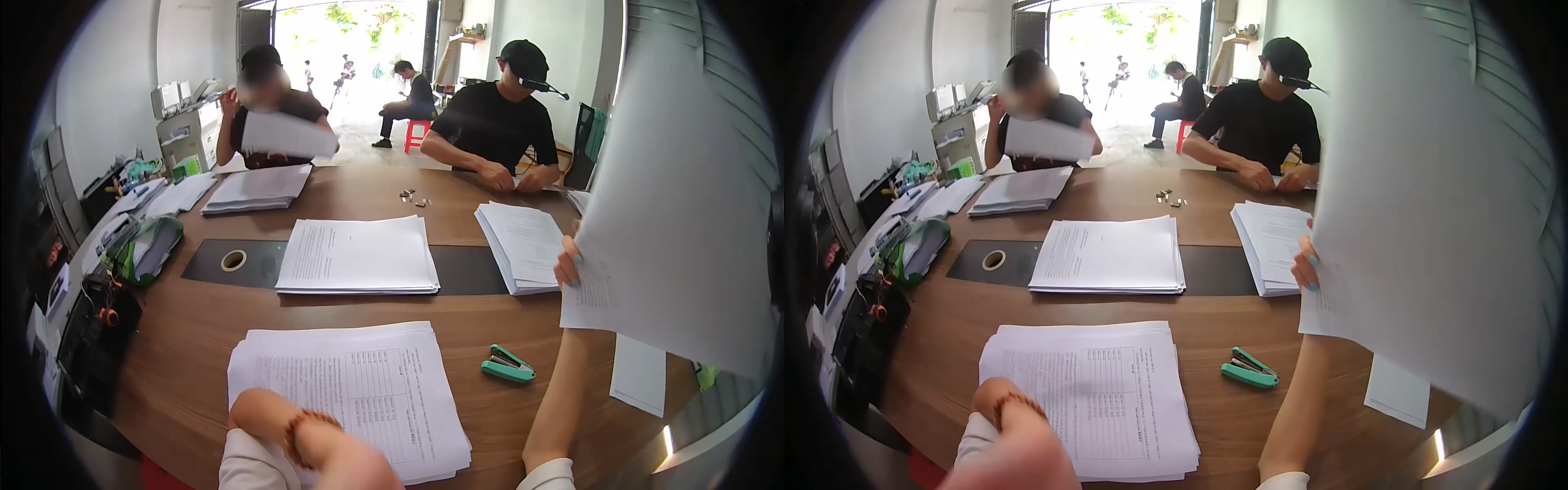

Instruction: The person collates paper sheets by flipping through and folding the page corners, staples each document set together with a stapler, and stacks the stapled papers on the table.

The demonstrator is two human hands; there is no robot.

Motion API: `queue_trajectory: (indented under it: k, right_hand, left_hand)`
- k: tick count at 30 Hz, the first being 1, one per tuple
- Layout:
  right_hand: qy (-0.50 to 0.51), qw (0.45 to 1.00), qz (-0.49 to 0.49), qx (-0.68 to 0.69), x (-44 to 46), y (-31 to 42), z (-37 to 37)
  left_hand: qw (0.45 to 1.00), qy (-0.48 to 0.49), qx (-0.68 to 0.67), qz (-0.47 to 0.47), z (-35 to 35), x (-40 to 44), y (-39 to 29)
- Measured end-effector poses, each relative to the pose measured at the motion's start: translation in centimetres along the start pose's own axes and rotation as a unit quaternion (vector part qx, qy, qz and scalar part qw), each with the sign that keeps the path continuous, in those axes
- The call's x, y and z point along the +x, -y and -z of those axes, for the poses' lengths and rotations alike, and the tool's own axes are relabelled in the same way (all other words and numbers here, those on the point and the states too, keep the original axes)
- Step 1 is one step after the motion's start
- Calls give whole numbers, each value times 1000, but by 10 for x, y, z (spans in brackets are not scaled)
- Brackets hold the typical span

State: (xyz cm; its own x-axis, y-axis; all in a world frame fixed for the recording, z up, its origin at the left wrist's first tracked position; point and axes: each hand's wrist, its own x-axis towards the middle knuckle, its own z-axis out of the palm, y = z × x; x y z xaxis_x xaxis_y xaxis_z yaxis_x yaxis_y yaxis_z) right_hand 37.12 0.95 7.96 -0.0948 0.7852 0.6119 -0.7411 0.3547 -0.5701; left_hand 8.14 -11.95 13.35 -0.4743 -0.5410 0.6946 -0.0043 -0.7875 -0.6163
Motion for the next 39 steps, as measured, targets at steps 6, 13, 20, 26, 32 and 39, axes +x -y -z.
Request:
queue_trajectory:
  k: [6,13,20,26,32,39]
  right_hand:
    - [-308,886,81,-337,16,-9,-34]
    - [-239,849,154,-445,22,-22,-25]
    - [-210,801,80,-554,27,-70,-8]
    - [-84,842,-85,-526,22,-87,4]
    - [-12,811,-127,-571,20,-101,23]
    - [-40,824,-115,-553,18,-101,11]
  left_hand:
    - [936,231,188,186,57,-21,70]
    - [709,159,119,677,155,-79,124]
    - [509,172,-57,842,201,-121,110]
    - [521,167,47,836,215,-127,100]
    - [511,252,29,821,238,-141,91]
    - [451,52,57,889,216,-138,84]
